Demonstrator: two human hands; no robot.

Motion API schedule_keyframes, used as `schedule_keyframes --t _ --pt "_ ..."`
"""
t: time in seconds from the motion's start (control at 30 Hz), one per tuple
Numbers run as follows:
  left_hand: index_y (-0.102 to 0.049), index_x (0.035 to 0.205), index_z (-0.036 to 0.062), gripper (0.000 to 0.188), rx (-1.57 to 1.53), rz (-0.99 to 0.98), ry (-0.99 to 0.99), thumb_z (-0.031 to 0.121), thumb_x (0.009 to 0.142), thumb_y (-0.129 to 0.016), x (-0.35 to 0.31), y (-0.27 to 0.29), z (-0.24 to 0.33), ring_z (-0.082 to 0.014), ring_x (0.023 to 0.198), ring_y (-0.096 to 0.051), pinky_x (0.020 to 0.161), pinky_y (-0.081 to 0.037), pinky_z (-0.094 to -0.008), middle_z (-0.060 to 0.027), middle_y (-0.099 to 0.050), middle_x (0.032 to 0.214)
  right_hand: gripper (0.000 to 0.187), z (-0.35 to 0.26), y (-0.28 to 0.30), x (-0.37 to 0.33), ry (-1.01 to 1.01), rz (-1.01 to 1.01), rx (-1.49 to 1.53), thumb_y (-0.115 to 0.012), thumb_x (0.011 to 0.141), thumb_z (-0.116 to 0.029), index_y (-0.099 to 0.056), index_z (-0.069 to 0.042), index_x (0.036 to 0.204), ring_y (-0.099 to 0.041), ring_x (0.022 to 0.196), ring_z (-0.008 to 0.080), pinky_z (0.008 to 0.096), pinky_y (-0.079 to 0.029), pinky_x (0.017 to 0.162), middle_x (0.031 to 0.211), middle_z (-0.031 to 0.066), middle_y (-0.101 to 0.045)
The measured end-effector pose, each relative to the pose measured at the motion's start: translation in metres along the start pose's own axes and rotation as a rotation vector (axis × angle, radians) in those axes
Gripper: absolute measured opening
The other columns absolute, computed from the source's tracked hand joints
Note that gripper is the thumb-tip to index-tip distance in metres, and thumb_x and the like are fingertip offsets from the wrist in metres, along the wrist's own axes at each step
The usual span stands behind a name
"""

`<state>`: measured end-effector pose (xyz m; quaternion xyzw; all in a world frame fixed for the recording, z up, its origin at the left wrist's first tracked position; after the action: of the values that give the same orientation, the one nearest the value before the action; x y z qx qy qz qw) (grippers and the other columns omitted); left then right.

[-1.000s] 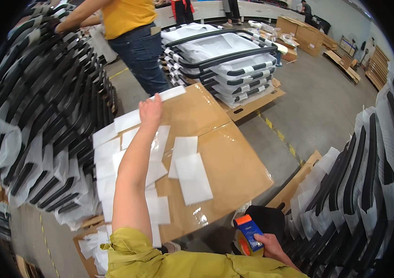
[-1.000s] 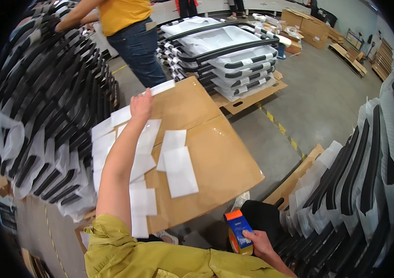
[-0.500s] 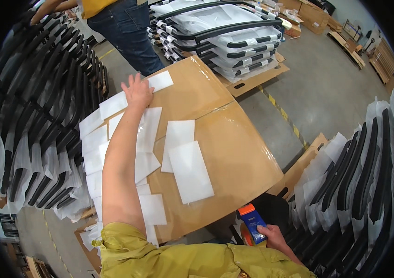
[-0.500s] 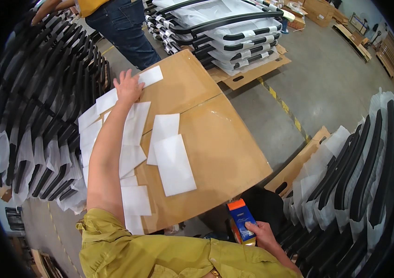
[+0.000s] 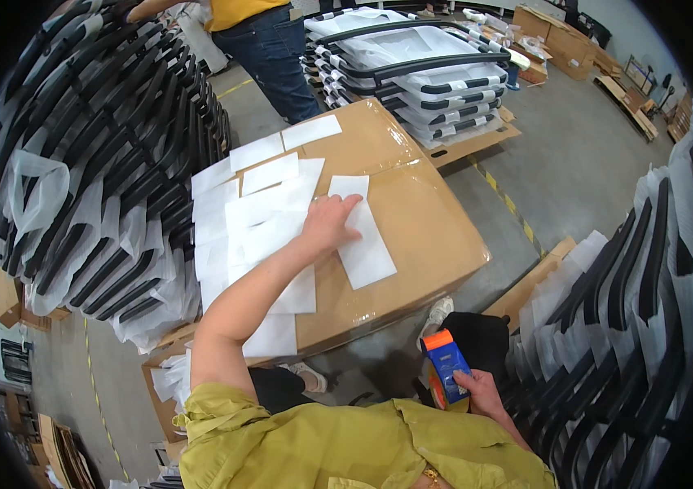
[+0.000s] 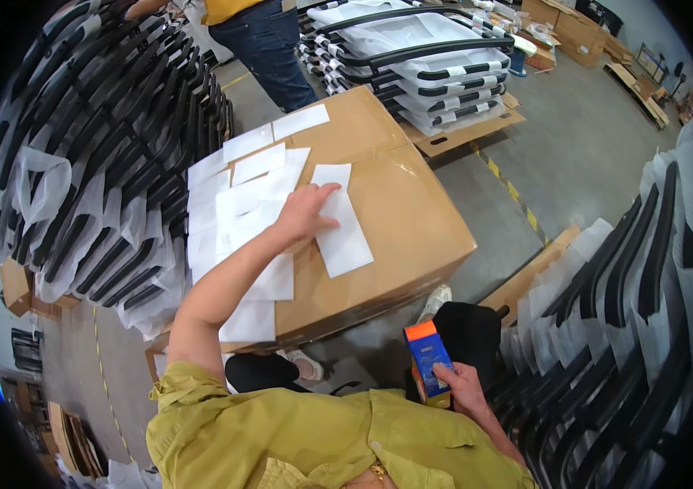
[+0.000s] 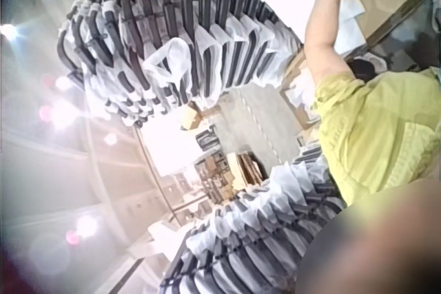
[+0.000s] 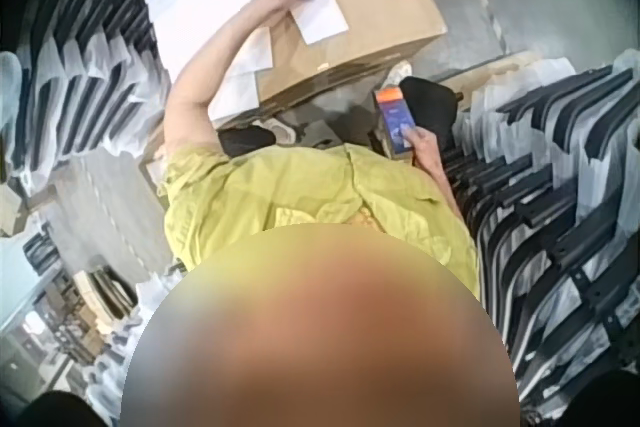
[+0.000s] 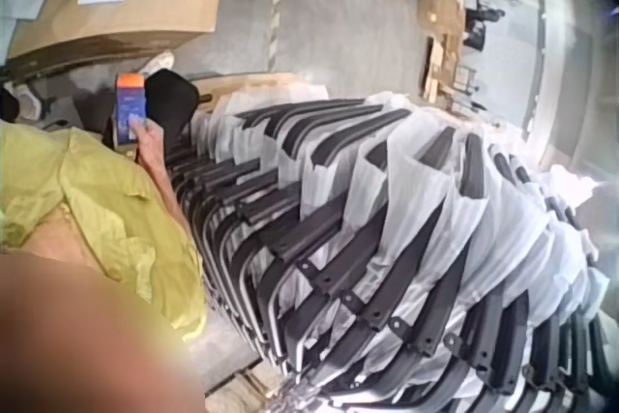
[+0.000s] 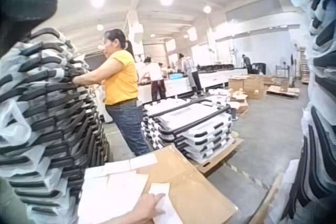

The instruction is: The recorder applies adhesive tape to small white foam pads using a tape dispenser and then attaches the pads to black metal frames at a manufacturing workstation.

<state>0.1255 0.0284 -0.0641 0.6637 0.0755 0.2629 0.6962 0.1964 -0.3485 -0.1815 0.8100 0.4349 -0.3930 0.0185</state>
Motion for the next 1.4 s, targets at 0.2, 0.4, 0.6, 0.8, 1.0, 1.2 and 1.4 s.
schedule_keyframes --t 0.2,0.4,0.6,0.8,1.0,1.2,1.4 --pt "-0.056 0.106 0.011 0.035 -1.045 -0.149 0.284 0.009 0.072 -0.061 -0.023 -0.024 0.003 -0.0192 0.077 -0.054 0.069 -0.045 -0.0311 -0.0087 -0.057 0.08 0.032 -0.028 -0.011 -0.043 0.293 -0.124 -0.017 -0.057 0.078 -0.02 -0.056 0.006 0.096 -0.058 0.072 0.0134 0.0251 -0.046 0.067 0.085 0.0099 -0.061" --pt "-0.056 0.098 0.0054 0.032 -0.094 0.416 -0.054 0.019 0.071 -0.065 -0.054 0.016 0.066 -0.0216 0.075 -0.053 0.069 -0.044 -0.0299 -0.0117 -0.056 0.081 0.033 -0.049 -0.012 -0.07 0.43 -0.202 -0.142 -0.063 0.07 -0.017 -0.057 0.005 0.093 -0.056 0.071 0.0094 0.0211 -0.043 0.066 0.083 0.0079 -0.061" --pt "-0.057 0.092 0.0053 0.032 -1.516 -0.625 0.429 0.03 0.073 -0.067 -0.104 0.006 0.139 -0.0096 0.071 -0.05 0.061 -0.042 -0.0233 -0.0014 -0.056 0.081 0.032 -0.057 -0.028 -0.083 0.564 -0.384 -0.332 -0.066 0.067 -0.012 -0.057 0.005 0.093 -0.056 0.07 0.0073 0.0213 -0.044 0.064 0.081 0.0064 -0.062" --pt "-0.059 0.08 0.0022 0.018 -1.55 -0.649 0.412 0.02 0.078 -0.063 -0.127 0.015 0.15 -0.0061 0.058 -0.048 0.051 -0.039 -0.0196 -0.0008 -0.057 0.067 0.031 -0.061 -0.037 -0.088 0.617 -0.397 -0.453 -0.067 0.068 -0.014 -0.057 0.004 0.092 -0.055 0.069 0.0071 0.0208 -0.044 0.061 0.076 0.0056 -0.062" --pt "-0.056 0.075 0.002 0.014 -1.13 -0.343 0.187 0.015 0.08 -0.06 -0.118 0.018 0.135 -0.0033 0.057 -0.046 0.05 -0.038 -0.0185 0.0024 -0.052 0.065 0.03 -0.062 -0.039 -0.083 0.498 -0.268 -0.505 -0.066 0.07 -0.017 -0.057 0.004 0.089 -0.053 0.067 0.0061 0.0208 -0.043 0.061 0.074 0.0037 -0.06" --pt "-0.056 0.075 0.0015 0.015 -1.031 -0.159 0.249 0.016 0.081 -0.058 -0.089 0.017 0.086 -0.0044 0.056 -0.046 0.05 -0.039 -0.0188 0.0023 -0.051 0.061 0.034 -0.077 -0.02 -0.088 0.425 -0.235 -0.444 -0.066 0.068 -0.022 -0.058 0.004 0.087 -0.053 0.067 0.0072 0.0204 -0.042 0.062 0.077 0.0051 -0.06" --pt "-0.058 0.077 0.0004 0.015 -0.65 0.095 0.165 0.015 0.078 -0.059 -0.067 0.004 0.065 -0.0122 0.055 -0.051 0.052 -0.042 -0.0249 -0.0057 -0.056 0.062 0.034 -0.099 -0.033 -0.059 0.434 -0.168 -0.499 -0.065 0.068 -0.024 -0.058 0.005 0.085 -0.053 0.066 0.0083 0.0201 -0.042 0.061 0.078 0.0071 -0.061"
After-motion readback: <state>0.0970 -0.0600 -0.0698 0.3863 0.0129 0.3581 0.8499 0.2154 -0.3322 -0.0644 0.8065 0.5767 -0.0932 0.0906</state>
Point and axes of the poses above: each hand's wrist, its own x-axis towards the middle knuckle, its own y-axis out of the back of the hand, z = x × y, the point moved 5 cm from there along x, towards the middle knuckle
